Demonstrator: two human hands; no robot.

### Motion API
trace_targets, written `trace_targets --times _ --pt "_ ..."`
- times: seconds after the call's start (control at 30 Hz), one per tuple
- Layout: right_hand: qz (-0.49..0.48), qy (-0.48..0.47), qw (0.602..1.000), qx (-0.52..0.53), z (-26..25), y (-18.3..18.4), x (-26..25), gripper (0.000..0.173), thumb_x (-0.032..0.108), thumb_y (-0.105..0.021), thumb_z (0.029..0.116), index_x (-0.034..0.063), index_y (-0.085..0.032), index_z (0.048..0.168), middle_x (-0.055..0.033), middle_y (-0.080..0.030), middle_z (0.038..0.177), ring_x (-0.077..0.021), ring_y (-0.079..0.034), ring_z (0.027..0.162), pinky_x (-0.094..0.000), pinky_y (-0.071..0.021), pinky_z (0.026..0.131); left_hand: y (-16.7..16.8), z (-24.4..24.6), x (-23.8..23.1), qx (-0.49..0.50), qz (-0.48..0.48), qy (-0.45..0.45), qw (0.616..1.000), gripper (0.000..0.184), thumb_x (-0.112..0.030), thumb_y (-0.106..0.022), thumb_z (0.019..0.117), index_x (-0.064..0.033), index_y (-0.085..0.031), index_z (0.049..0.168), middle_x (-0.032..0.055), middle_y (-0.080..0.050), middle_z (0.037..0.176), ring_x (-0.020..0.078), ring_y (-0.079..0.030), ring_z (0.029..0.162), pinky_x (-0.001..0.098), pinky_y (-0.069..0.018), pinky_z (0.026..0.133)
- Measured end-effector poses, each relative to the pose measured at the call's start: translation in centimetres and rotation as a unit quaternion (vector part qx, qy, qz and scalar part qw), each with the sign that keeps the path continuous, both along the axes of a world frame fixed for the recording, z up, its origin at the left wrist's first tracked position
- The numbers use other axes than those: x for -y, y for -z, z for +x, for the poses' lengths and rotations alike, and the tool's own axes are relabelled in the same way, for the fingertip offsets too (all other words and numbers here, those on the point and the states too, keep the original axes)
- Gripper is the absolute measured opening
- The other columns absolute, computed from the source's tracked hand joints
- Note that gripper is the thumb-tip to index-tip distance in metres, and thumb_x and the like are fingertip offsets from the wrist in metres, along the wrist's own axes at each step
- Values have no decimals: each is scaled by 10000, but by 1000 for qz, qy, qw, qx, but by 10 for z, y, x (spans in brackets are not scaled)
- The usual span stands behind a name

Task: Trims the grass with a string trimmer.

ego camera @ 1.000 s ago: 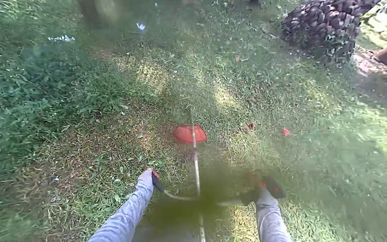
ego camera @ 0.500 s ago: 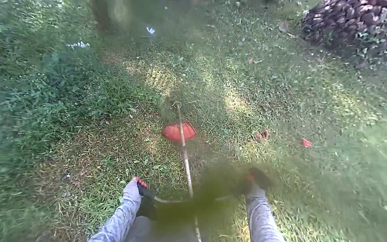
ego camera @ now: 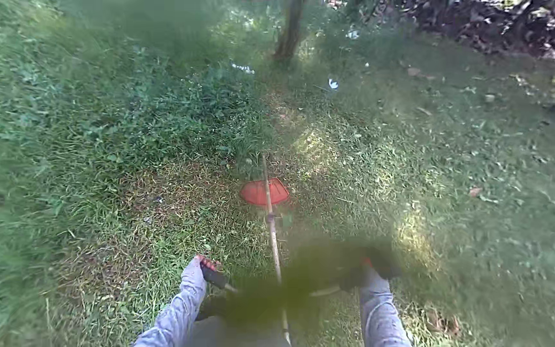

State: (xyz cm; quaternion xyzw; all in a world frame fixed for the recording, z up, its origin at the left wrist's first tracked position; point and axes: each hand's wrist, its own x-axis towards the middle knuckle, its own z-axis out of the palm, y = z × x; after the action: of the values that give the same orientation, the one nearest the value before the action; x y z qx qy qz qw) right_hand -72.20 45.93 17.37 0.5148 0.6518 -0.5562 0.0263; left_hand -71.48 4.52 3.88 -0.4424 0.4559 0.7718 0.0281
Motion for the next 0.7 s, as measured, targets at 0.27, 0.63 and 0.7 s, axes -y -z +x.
trace_targets --times 0.27,0.63,0.7 --pt "7 -106 990 -95 -34 25 39 300 34 -418 1034 -91 -445 1305 -128 -508 961 -137 -483 731 -294 -472 701 9 44 43 -13 25 -117 993 395 -265 -282 1129 -98 -494 840 7 -521 590 167 -577 527 367 -561 578" --pt "-2 -254 964 -81 -82 44 121 286 -49 -465 1009 -83 -468 1293 -97 -503 871 -100 -484 621 -257 -486 608 34 162 69 -26 15 -313 949 417 -314 -270 1132 -107 -491 846 20 -537 592 192 -597 530 404 -579 585" --pt "-2 -291 949 -118 -92 53 143 274 -61 -503 984 -96 -502 1256 -98 -547 820 -99 -518 577 -256 -510 565 33 178 76 -24 19 -359 933 406 -298 -290 1127 -104 -491 833 24 -533 585 191 -592 526 396 -571 574"
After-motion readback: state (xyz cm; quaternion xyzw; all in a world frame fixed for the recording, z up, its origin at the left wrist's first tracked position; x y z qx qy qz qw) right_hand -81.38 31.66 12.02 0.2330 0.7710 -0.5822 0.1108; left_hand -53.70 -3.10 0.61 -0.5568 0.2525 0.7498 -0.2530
